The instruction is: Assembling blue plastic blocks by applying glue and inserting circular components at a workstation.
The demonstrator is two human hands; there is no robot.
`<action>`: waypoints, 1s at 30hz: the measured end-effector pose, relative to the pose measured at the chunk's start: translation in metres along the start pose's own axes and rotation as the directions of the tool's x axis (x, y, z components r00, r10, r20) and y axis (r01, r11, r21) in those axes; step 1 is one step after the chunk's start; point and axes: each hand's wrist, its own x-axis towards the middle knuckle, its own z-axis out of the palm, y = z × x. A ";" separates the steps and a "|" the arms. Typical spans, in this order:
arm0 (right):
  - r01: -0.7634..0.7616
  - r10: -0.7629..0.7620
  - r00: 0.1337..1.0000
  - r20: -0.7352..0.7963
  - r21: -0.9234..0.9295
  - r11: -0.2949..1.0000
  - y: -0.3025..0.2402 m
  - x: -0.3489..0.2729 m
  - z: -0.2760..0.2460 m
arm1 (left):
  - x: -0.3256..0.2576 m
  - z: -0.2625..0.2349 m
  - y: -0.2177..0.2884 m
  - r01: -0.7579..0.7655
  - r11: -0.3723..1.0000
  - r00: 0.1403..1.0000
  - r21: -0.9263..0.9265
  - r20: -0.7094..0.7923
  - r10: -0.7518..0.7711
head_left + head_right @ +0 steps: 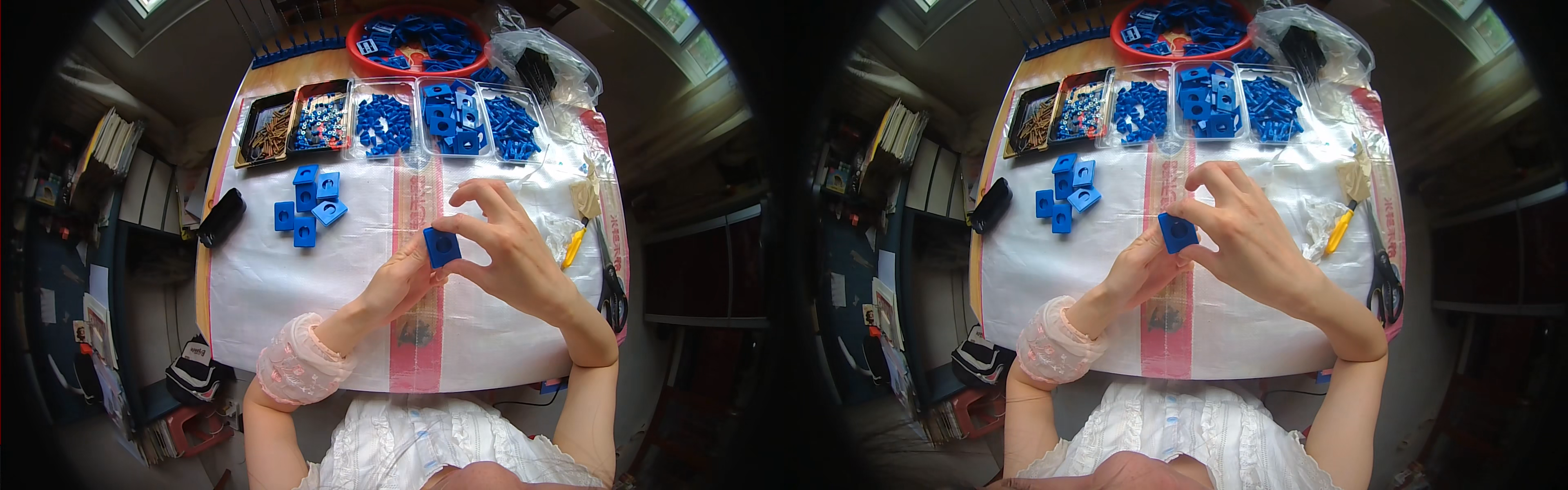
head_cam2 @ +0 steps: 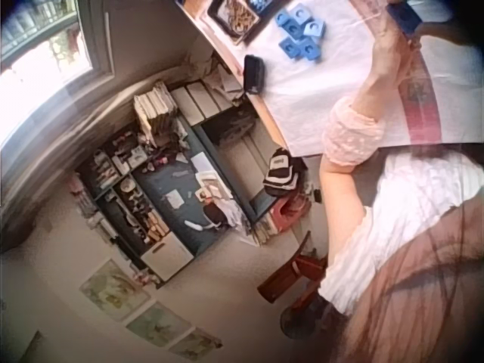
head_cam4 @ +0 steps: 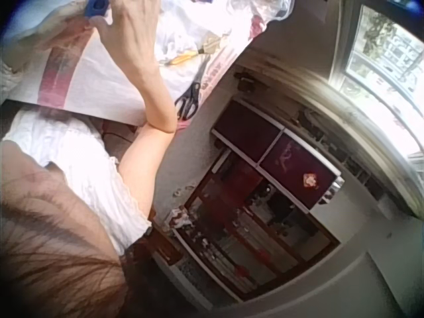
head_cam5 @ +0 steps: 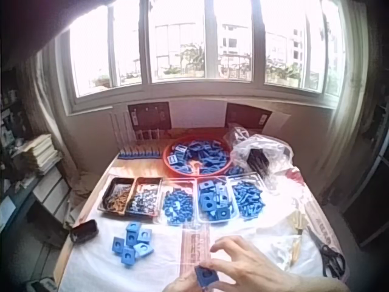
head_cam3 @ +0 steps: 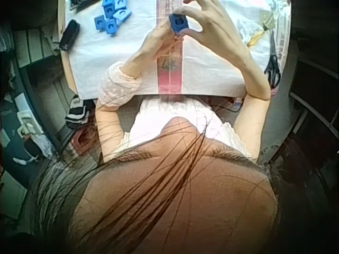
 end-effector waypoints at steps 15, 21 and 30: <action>0.008 -0.008 1.000 -0.007 -0.007 1.000 -0.001 0.000 0.001 | 0.000 0.000 0.000 -0.020 1.000 1.000 0.002 0.014 0.020; 0.008 -0.008 1.000 -0.015 -0.007 1.000 -0.001 0.000 0.002 | 0.000 0.002 0.001 -0.021 1.000 1.000 0.010 0.000 0.021; 0.005 -0.005 1.000 -0.014 -0.011 1.000 -0.001 -0.001 0.002 | 0.000 -0.001 -0.001 -0.021 1.000 1.000 -0.011 0.017 0.021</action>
